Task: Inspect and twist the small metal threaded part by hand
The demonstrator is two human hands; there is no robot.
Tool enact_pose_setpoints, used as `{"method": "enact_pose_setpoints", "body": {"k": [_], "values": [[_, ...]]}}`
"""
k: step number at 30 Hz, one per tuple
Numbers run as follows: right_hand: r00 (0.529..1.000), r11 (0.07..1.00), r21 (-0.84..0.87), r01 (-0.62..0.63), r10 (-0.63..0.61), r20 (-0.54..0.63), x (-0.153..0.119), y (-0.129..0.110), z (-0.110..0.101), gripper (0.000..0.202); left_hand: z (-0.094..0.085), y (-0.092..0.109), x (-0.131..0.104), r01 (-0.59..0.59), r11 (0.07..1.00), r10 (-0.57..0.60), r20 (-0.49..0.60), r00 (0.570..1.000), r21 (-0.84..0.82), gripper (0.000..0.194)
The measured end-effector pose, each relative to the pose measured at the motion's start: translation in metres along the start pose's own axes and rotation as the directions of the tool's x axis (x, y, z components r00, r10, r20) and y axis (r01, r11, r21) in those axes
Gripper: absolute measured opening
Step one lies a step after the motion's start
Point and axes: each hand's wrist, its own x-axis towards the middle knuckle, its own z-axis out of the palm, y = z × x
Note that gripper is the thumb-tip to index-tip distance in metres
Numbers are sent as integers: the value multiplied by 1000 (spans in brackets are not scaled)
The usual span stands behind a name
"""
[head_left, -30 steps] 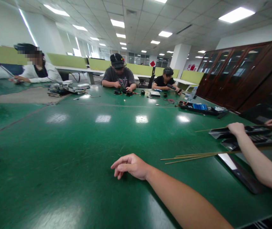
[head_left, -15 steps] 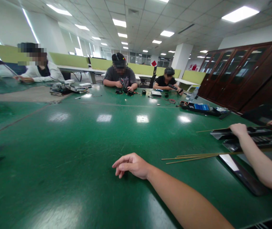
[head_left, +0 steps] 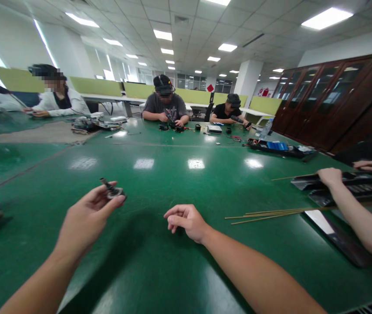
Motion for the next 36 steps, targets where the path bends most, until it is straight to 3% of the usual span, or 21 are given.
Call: {"method": "enact_pose_setpoints", "body": {"k": [4, 7, 12, 15, 22, 28, 36], "values": [[975, 992, -85, 96, -111, -194, 2, 0, -11, 25, 62, 2, 1, 44, 985, -11, 199, 980, -164, 55], [962, 977, -174, 121, -159, -224, 2, 1, -14, 24, 80, -4, -9, -51, 992, 88, 360, 929, -112, 45], [974, 884, -448, 133, -200, -105, -2, 3, -6, 44, 78, -27, -19, -360, 932, 300, 475, 827, 38, 35], [971, 824, -548, 146, -226, -81, -5, 0, -1, 47, 79, -34, -19, -461, 884, 384, 445, 809, 76, 41], [976, 759, -643, 106, -203, -78, -6, -5, 3, 30, 82, -34, -14, -453, 890, 383, 456, 804, 50, 18], [965, 685, -713, 148, -257, -47, -6, -5, 3, 17, 83, -32, -14, -453, 891, 408, 441, 800, -3, 19], [966, 674, -720, 166, -258, -19, -8, -6, 5, 12, 82, -30, -17, -466, 882, 442, 473, 763, -73, 19]]}}
